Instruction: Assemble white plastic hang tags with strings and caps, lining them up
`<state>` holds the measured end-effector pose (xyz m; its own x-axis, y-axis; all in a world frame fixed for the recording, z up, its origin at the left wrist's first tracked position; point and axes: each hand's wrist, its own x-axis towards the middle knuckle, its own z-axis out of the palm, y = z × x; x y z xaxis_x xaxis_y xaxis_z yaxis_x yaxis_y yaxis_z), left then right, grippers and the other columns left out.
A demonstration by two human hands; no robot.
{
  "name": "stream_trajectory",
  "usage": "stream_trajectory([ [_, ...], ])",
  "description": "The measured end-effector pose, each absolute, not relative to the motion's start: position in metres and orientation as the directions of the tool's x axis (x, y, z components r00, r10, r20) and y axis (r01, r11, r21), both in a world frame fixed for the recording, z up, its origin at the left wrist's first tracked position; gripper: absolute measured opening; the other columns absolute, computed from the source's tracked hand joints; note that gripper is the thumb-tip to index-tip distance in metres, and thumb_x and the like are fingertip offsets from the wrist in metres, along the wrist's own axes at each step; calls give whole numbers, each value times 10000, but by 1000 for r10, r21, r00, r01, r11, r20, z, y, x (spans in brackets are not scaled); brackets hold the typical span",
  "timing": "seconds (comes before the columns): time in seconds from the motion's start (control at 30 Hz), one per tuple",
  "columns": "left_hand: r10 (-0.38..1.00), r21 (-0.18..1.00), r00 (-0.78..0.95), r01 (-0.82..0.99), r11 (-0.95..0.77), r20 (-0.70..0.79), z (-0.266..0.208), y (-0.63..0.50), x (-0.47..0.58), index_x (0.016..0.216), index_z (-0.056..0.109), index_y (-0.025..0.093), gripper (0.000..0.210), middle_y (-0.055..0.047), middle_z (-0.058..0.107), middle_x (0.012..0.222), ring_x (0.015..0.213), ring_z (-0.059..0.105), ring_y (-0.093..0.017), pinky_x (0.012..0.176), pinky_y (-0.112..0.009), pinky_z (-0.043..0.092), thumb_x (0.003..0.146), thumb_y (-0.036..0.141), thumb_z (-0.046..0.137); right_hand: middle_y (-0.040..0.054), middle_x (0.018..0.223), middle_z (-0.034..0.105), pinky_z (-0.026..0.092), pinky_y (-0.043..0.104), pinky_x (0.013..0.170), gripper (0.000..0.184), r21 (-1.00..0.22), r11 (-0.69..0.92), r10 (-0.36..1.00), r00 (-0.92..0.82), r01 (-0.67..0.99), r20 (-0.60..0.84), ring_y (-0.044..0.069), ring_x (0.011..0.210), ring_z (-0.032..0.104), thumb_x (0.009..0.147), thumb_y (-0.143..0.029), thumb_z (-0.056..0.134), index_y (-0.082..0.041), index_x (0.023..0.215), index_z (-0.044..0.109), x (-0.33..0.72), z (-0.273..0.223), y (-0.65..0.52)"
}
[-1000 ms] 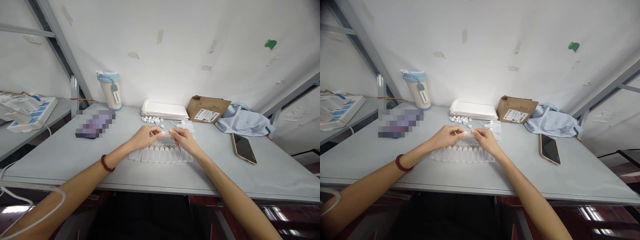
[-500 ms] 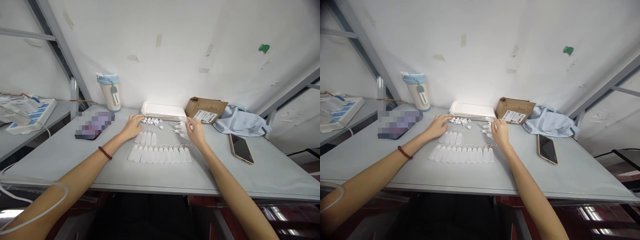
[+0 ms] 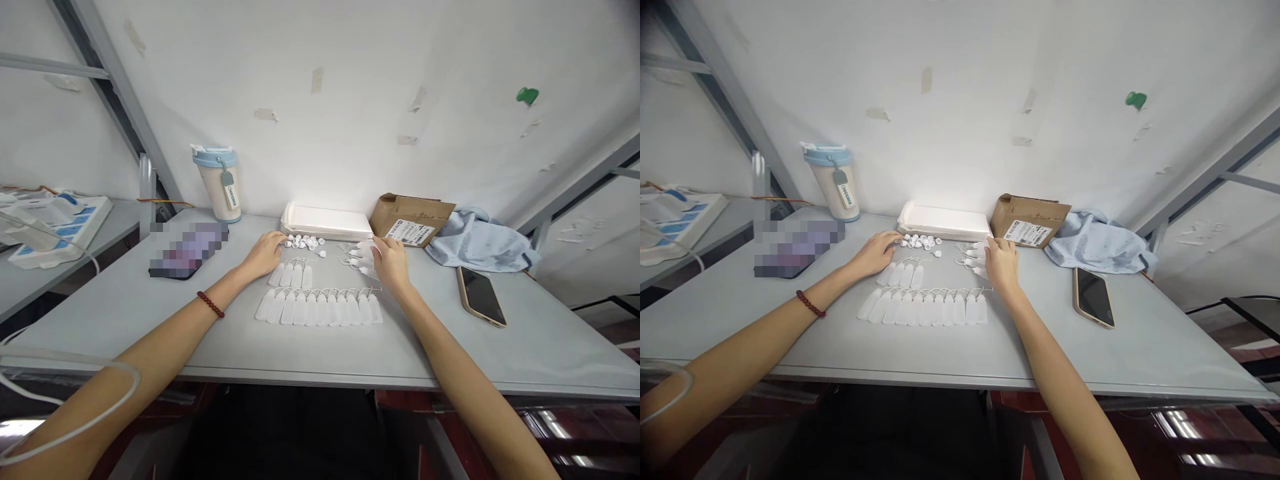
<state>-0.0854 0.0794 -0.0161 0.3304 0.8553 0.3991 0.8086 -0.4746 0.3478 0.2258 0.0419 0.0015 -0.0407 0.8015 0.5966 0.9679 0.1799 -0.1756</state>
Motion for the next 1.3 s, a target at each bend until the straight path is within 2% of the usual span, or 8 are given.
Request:
stream_trajectory([
  [0.07,867,353,314,818,-454,386,-14,77,-84,1157,597,123,453,-116,608,1200,1109,549,-252,994,-383,403,757,106,385,180,1129,592,406,490,837,338,-160,220,768,-70,962,636,319,1025,483,896,-230,394,-137,1135,614,222,7,38],
  [0.17,886,379,282,824,-420,368,-12,75,-82,1167,604,134,484,-114,640,1149,1081,566,-262,973,-374,415,733,87,395,166,1112,585,416,463,878,308,-183,434,711,-210,882,671,285,1029,502,919,-251,388,-164,1121,604,209,15,27],
  [0.23,887,402,278,812,-423,369,-12,74,-82,1136,630,137,476,-111,656,1121,1064,576,-263,966,-366,420,722,81,401,140,1058,604,446,409,864,290,-257,602,704,-350,756,619,247,991,541,931,-257,389,-176,1125,590,195,19,16],
  [0.33,893,419,283,805,-420,351,-10,75,-82,1051,679,147,420,-100,673,1084,1038,587,-257,953,-357,428,730,94,413,130,1054,605,454,366,868,308,-336,720,686,-549,608,477,220,992,550,948,-259,376,-157,1162,573,172,23,-3],
  [0.5,929,469,228,812,-347,293,-6,74,-83,1013,704,152,360,-97,682,1032,943,618,-235,912,-339,453,759,125,451,107,980,564,456,357,863,372,-404,699,704,-668,590,243,196,921,545,960,-322,363,-187,1238,570,151,23,-21],
  [0.7,953,535,167,797,-282,253,1,70,-81,958,728,154,320,-91,701,943,880,630,-231,883,-336,467,734,103,505,91,986,545,434,416,905,419,-469,616,756,-642,633,128,209,937,543,960,-415,320,-269,1272,559,151,20,-15],
  [1.0,968,589,109,776,-225,226,4,70,-83,901,736,150,262,-62,712,787,750,632,-204,797,-325,493,692,87,591,78,894,576,464,397,819,420,-447,602,778,-611,662,145,219,871,555,955,-433,306,-270,1157,636,154,17,-7],
  [1.3,945,694,-21,684,-224,326,13,61,-75,922,694,147,211,-76,700,925,834,610,-189,821,-324,473,751,259,643,84,803,611,464,375,734,418,-358,626,773,-609,692,174,222,781,567,961,-377,293,-221,1105,653,156,15,-4],
])
